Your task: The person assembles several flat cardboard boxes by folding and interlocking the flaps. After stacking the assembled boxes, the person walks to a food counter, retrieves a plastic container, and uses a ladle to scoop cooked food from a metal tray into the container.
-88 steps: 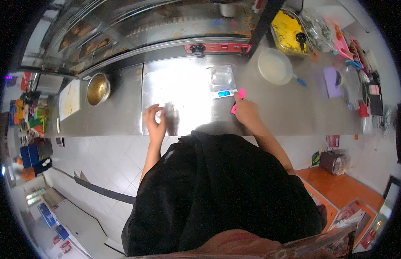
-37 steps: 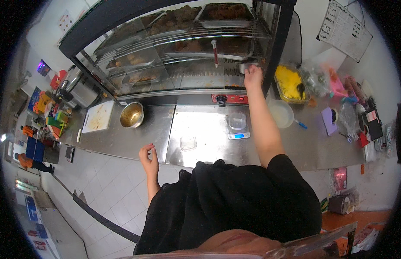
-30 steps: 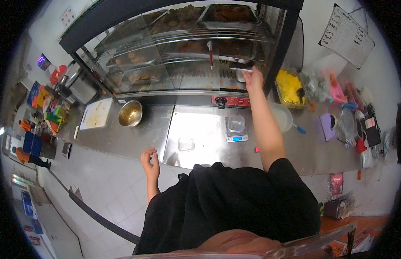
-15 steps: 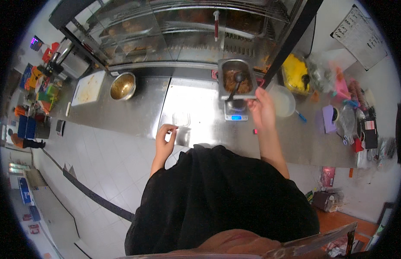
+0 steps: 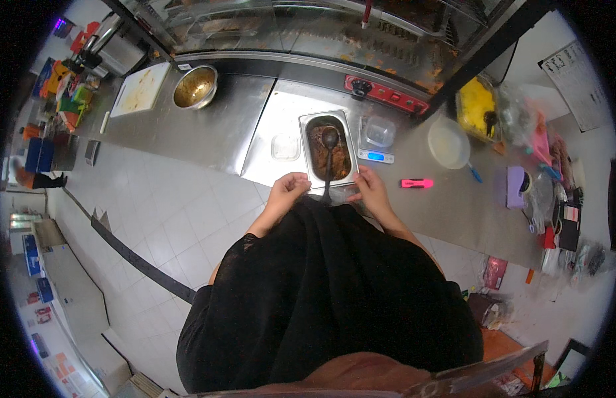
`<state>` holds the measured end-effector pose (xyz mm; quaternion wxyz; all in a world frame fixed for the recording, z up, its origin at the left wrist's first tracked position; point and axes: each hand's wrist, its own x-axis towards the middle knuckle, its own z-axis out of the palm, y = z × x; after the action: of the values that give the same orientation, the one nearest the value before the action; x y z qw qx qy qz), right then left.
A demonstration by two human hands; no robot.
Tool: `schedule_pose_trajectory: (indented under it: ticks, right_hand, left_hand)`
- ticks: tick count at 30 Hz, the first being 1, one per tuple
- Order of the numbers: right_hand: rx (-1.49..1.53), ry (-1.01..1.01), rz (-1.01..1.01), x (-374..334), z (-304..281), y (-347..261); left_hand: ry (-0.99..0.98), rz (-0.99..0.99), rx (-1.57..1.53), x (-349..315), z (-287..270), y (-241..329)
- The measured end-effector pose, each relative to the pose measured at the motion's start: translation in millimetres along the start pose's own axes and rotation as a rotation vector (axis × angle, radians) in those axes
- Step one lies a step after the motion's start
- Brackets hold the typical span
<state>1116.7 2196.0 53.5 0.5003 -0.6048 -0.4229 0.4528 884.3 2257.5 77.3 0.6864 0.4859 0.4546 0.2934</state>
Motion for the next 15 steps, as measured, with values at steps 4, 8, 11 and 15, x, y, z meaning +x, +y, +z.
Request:
schedule_pose_trajectory:
  ticks: [4,8,11,15]
  right_hand:
    - [-1.045,-0.028,-0.76,-13.7,4.7,-73.4]
    - [-0.816,-0.128,-0.826,13.6,17.1,-77.9]
    - [-0.51,-0.123,-0.688,53.8,10.0,-67.2]
    - [-0.524,-0.116,-0.653,58.1,6.4,-66.4]
  left_hand:
    - [0.021,0.148,0.115,-2.0,-0.7,-3.6]
    - [0.112,0.329,0.321,-7.6,7.8,0.2]
    - [0.173,0.439,0.468,-8.0,11.2,-1.5]
    - [0.209,0.435,0.506,-9.7,13.7,3.1]
